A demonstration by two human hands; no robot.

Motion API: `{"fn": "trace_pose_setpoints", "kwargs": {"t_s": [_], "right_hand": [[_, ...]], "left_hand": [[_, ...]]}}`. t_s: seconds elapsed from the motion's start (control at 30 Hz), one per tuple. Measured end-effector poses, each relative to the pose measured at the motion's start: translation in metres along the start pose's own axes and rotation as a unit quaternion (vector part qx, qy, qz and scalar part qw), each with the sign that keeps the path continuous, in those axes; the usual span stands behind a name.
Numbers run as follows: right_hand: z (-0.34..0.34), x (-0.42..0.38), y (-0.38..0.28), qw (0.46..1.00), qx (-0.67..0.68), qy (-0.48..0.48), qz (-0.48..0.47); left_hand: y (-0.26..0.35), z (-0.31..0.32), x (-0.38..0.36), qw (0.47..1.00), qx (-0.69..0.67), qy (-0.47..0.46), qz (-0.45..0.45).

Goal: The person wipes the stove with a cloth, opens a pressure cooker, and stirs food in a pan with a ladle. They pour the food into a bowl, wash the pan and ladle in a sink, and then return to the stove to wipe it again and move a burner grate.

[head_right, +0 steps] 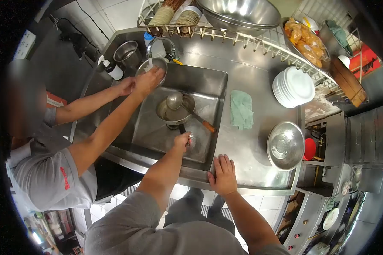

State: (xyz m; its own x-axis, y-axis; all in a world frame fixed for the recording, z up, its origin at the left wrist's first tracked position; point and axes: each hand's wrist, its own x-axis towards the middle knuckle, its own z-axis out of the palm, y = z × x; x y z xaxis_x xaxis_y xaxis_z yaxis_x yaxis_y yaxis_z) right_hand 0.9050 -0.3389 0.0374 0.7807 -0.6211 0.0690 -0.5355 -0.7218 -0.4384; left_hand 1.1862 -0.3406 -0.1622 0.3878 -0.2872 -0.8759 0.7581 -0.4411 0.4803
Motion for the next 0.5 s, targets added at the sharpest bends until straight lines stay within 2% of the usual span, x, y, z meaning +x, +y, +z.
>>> {"fn": "trace_pose_setpoints", "kwargs": {"t_s": [0.13,0.23,0.3,0.33,0.4,0.43,0.47,0.5], "right_hand": [[0.002,0.002,-0.001,1.000,0.001,-0.002,-0.008],[0.003,0.001,0.000,1.000,-0.006,0.008,-0.019],[0.008,-0.002,0.001,0.999,-0.017,0.009,-0.034],[0.010,-0.003,0.002,0.999,-0.013,0.018,-0.042],[0.015,-0.007,0.004,0.997,0.003,0.034,-0.065],[0.015,-0.007,0.002,0.998,0.005,0.030,-0.063],[0.016,-0.010,0.003,0.997,0.003,0.032,-0.073],[0.028,-0.014,0.012,0.995,-0.023,0.048,-0.087]], "left_hand": [[-0.010,-0.011,0.042,0.997,0.063,0.026,-0.038],[-0.016,-0.016,0.052,0.975,0.207,0.033,-0.079],[-0.019,-0.030,0.048,0.983,0.143,-0.072,-0.091],[-0.009,-0.030,0.026,0.984,0.138,-0.056,-0.102],[-0.009,-0.030,0.008,0.986,0.148,-0.079,0.009],[-0.017,-0.038,0.013,0.971,0.168,-0.109,0.130],[-0.001,-0.039,-0.064,0.937,0.230,-0.005,0.263],[-0.019,-0.037,-0.093,0.913,0.086,0.036,0.397]]}}
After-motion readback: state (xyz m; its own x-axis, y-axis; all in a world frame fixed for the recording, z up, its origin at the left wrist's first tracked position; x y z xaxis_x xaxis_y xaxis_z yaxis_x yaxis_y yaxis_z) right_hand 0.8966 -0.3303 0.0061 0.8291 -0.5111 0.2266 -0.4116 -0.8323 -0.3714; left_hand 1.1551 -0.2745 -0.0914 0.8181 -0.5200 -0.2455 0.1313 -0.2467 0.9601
